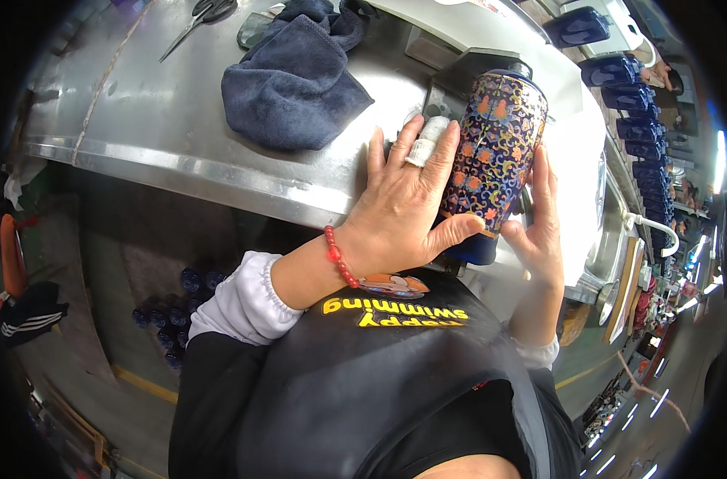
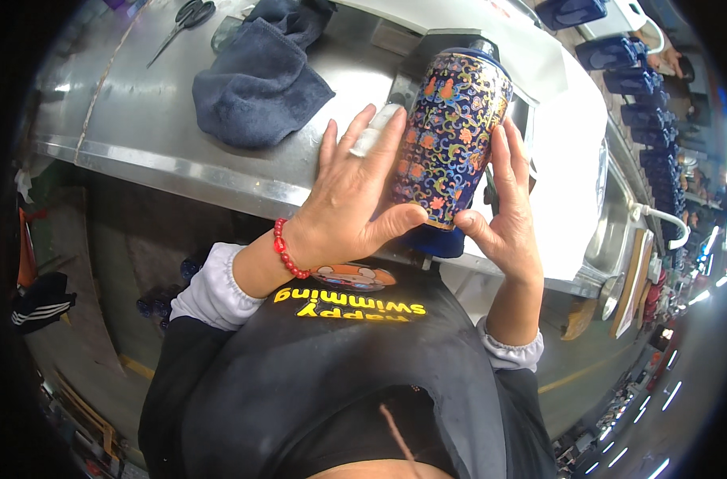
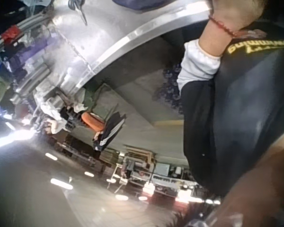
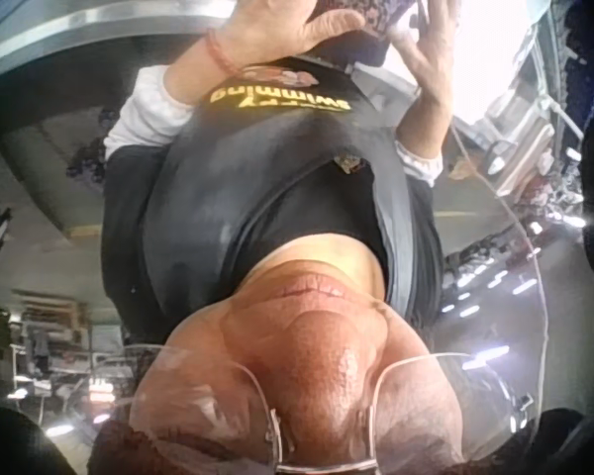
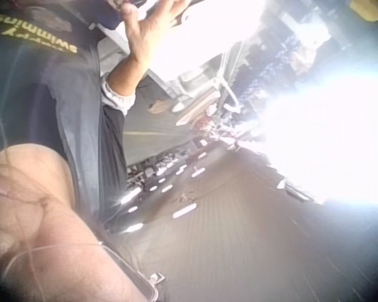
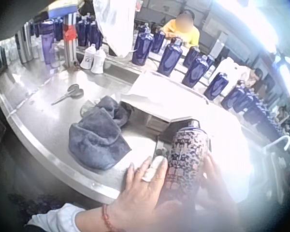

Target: The person applies a decorative sticker to a blue bottle, smooths it with a green card, and trims the excess with a small blade. They repeat the process on another bottle, aligning and smoothing the sticker while occasionally rotating the bottle.

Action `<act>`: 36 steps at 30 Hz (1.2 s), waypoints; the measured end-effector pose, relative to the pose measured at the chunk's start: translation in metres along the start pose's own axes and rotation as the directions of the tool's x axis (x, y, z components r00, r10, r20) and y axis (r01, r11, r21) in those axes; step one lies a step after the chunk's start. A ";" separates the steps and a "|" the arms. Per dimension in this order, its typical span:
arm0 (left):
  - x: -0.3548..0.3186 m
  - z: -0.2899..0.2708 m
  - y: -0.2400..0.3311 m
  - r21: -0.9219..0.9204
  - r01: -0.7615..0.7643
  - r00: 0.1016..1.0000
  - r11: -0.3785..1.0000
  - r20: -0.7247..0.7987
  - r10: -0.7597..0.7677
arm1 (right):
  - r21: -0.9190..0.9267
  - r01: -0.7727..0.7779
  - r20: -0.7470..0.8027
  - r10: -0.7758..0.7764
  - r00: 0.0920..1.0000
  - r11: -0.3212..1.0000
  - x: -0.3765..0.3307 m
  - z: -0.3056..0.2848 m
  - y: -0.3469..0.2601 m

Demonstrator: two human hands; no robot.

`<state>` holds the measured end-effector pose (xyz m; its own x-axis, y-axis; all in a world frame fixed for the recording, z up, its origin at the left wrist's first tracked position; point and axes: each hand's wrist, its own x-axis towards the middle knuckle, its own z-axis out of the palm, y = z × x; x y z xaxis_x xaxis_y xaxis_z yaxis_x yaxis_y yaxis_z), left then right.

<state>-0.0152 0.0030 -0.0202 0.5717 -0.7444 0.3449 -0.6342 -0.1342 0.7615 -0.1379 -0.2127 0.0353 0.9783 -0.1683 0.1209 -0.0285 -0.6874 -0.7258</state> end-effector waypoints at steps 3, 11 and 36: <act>0.001 -0.002 0.000 -0.011 -0.009 1.000 1.000 0.008 0.009 | -0.031 0.001 0.013 0.000 1.000 1.000 0.000 -0.001 0.000; -0.001 -0.003 -0.002 -0.060 -0.006 0.998 0.998 0.058 0.009 | -0.018 -0.031 0.015 0.032 0.999 0.999 -0.005 -0.001 -0.001; 0.056 -0.017 0.007 0.123 -0.093 0.994 0.988 -0.047 0.100 | 0.093 -0.035 -0.016 0.037 0.999 0.995 0.016 -0.007 0.003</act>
<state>0.0214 -0.0284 0.0138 0.5296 -0.7223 0.4448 -0.7440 -0.1438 0.6525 -0.1243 -0.2223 0.0403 0.9733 -0.2044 0.1048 -0.0435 -0.6121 -0.7896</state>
